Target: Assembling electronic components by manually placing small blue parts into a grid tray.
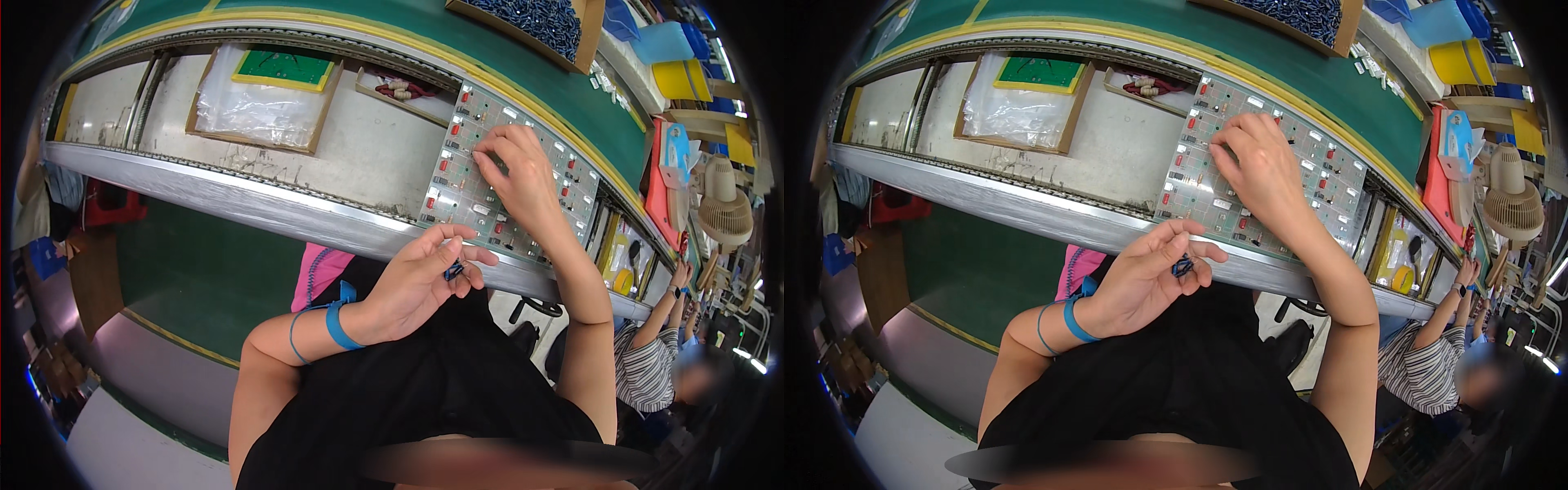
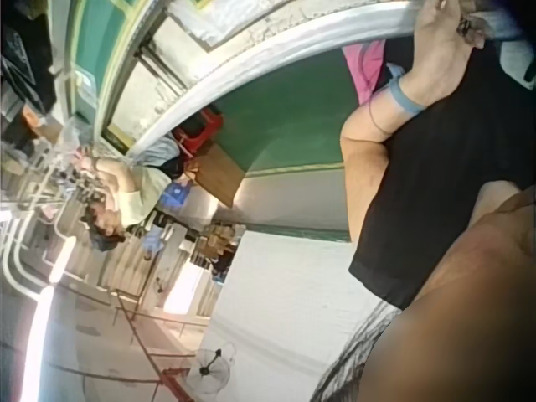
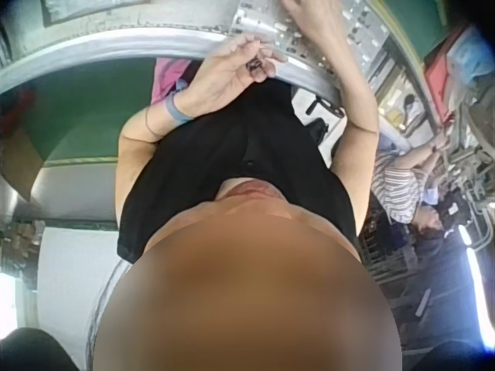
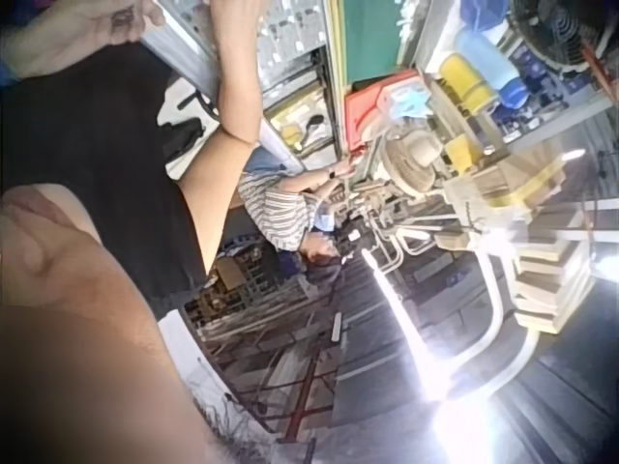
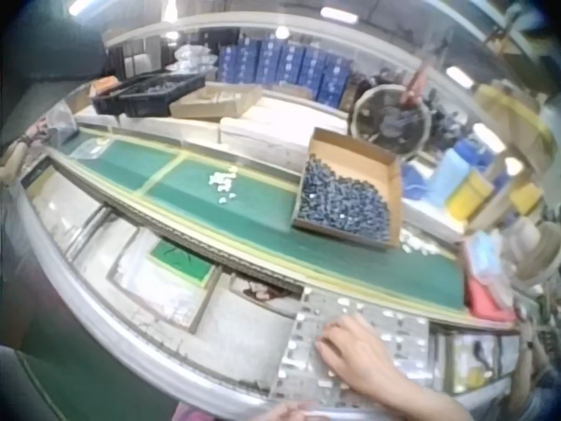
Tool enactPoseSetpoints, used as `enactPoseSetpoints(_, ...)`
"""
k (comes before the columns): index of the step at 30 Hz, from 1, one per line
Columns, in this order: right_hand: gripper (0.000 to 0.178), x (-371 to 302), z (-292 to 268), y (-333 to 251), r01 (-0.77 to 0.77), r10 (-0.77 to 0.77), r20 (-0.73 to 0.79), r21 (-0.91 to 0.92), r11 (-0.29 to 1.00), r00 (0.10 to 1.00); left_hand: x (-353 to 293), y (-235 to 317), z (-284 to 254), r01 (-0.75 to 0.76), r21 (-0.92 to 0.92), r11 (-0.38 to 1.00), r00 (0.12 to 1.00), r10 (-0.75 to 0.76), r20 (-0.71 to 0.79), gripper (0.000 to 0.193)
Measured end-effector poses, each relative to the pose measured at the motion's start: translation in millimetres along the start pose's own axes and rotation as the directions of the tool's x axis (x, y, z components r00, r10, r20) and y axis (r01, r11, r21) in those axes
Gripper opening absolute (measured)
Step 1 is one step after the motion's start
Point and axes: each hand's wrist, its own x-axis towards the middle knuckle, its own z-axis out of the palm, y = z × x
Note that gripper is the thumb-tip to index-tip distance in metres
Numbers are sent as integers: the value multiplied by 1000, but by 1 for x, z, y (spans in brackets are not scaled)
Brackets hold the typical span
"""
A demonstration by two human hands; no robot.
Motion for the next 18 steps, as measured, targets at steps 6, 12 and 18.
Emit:
enactPoseSetpoints(6, 9, 6, -2, -5, -18, 21, 50, -48, 999, 999, -3, 3, 3, 1, 110, 994, 1000, 1, -20, 27)
enactPoseSetpoints(12, 11, 10, -3, -8, -26, 34, 81, -98, 995, 996, 0, 4, -6, 30, 219, 975, 999, -20, -48, 31)
enactPoseSetpoints(18, 11, 13, -3, -10, -33, 49, 112, -141, 989, 992, 0, 10, 0, 18, 21, 1000, 995, -16, -96, 33)
